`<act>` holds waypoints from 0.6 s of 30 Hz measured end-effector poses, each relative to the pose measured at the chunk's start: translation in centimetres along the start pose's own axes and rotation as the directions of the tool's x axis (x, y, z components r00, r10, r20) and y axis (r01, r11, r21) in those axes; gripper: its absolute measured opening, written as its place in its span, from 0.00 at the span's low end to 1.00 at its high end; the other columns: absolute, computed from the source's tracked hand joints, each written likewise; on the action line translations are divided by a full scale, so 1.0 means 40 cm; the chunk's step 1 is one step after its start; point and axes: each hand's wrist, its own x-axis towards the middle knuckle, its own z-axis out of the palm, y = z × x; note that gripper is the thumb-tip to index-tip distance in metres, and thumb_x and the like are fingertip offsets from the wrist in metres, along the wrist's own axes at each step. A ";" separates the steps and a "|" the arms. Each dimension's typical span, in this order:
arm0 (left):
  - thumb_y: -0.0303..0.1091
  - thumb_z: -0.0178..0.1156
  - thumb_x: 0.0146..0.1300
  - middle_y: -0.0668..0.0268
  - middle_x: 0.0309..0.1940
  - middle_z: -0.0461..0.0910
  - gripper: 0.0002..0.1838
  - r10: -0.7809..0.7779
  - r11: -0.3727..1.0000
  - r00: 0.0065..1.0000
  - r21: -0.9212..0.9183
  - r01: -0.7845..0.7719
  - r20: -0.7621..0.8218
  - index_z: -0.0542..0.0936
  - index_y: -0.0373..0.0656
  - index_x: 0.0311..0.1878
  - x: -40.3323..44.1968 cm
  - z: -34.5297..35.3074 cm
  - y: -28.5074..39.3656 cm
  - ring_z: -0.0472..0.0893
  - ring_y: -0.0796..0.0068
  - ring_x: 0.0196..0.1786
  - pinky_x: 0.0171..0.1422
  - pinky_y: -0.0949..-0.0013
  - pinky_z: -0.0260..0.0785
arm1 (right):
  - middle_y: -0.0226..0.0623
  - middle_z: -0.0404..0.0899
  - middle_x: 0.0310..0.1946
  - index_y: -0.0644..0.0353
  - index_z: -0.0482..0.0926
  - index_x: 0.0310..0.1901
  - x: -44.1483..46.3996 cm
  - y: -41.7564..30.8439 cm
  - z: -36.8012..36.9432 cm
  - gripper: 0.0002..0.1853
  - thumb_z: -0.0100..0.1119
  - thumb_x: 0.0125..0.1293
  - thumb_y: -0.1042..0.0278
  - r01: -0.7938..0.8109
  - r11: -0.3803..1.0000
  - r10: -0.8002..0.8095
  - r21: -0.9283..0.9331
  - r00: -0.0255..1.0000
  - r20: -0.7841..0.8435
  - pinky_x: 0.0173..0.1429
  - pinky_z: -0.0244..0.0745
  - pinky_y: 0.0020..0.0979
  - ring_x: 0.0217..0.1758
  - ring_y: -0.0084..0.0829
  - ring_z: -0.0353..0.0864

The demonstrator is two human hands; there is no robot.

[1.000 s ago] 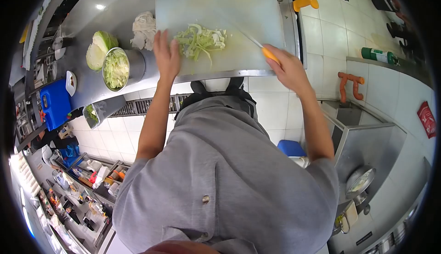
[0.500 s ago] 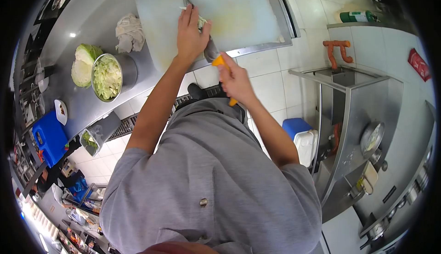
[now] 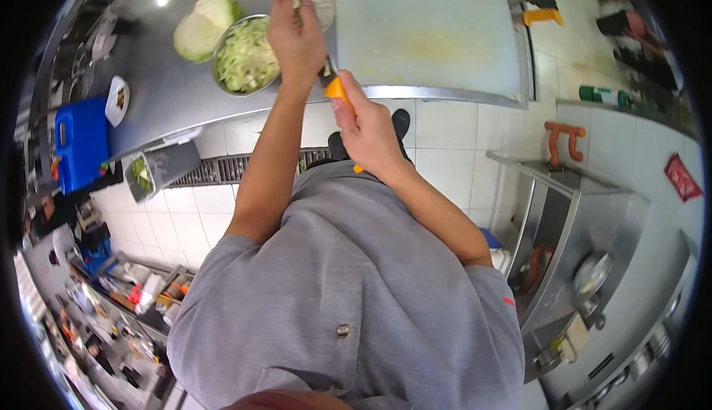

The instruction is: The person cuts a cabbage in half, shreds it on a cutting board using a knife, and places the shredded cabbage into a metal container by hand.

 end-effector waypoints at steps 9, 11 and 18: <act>0.26 0.56 0.64 0.49 0.43 0.78 0.11 0.041 0.836 0.998 0.545 -0.064 0.056 0.79 0.32 0.47 -0.015 -0.204 -0.164 0.76 0.44 0.46 0.54 0.49 0.69 | 0.51 0.78 0.23 0.61 0.69 0.67 0.071 -0.014 0.093 0.23 0.55 0.73 0.66 0.107 0.993 -0.101 -0.045 0.988 0.113 0.31 0.73 0.36 0.22 0.43 0.79; 0.25 0.56 0.61 0.49 0.39 0.76 0.10 0.145 0.837 0.989 0.529 -0.136 0.024 0.77 0.33 0.45 -0.022 -0.195 -0.173 0.74 0.45 0.43 0.51 0.47 0.68 | 0.50 0.76 0.22 0.61 0.69 0.67 0.091 -0.012 0.059 0.23 0.55 0.73 0.67 0.085 0.994 -0.082 -0.065 0.996 0.046 0.30 0.72 0.35 0.21 0.39 0.78; 0.35 0.54 0.69 0.49 0.51 0.82 0.15 -0.240 0.949 0.962 0.239 0.205 0.130 0.85 0.35 0.46 0.047 -0.283 -0.074 0.77 0.47 0.57 0.64 0.57 0.68 | 0.29 0.74 0.23 0.57 0.72 0.68 0.126 0.061 -0.157 0.23 0.56 0.74 0.66 0.060 0.996 -0.060 -0.065 0.998 -0.008 0.29 0.68 0.23 0.22 0.17 0.68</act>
